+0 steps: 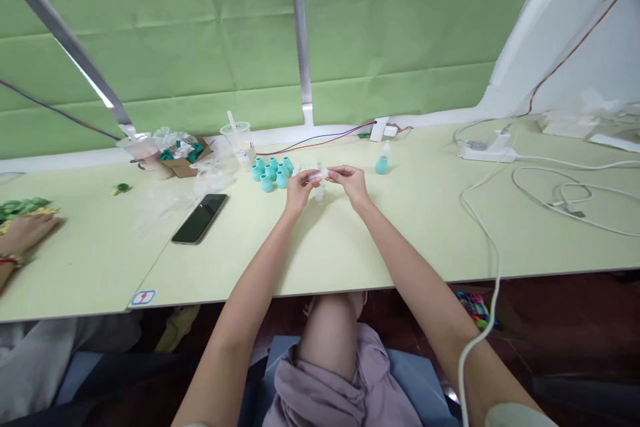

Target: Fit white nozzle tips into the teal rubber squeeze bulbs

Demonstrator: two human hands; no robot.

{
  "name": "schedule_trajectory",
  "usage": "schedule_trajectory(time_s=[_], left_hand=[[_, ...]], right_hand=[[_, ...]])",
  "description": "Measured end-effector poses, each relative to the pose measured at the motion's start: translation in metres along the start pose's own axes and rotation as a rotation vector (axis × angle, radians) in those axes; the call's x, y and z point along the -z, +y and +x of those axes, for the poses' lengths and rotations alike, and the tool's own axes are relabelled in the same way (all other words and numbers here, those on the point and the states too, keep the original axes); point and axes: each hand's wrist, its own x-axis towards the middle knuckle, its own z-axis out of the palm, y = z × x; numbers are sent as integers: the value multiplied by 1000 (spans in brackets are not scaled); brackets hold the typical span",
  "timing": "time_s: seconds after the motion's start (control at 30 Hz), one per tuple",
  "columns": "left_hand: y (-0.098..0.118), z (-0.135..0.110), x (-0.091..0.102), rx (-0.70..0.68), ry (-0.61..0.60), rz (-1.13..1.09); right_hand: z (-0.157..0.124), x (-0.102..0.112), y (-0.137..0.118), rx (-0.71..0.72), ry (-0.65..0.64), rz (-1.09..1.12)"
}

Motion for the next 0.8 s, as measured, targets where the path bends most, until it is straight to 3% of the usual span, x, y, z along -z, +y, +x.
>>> schedule_trajectory(time_s=[0.27,0.6,0.8], left_hand=[[-2,-4,-2,-19,-13,42],[16,-16,-4,-236,-70,379],[15,-19,-7,-282,-94,516]], right_hand=[[4,7,-1,-31,-45,-118],[3,16,-3,-12,-183,-149],[3,19,-2,16,-199,-179]])
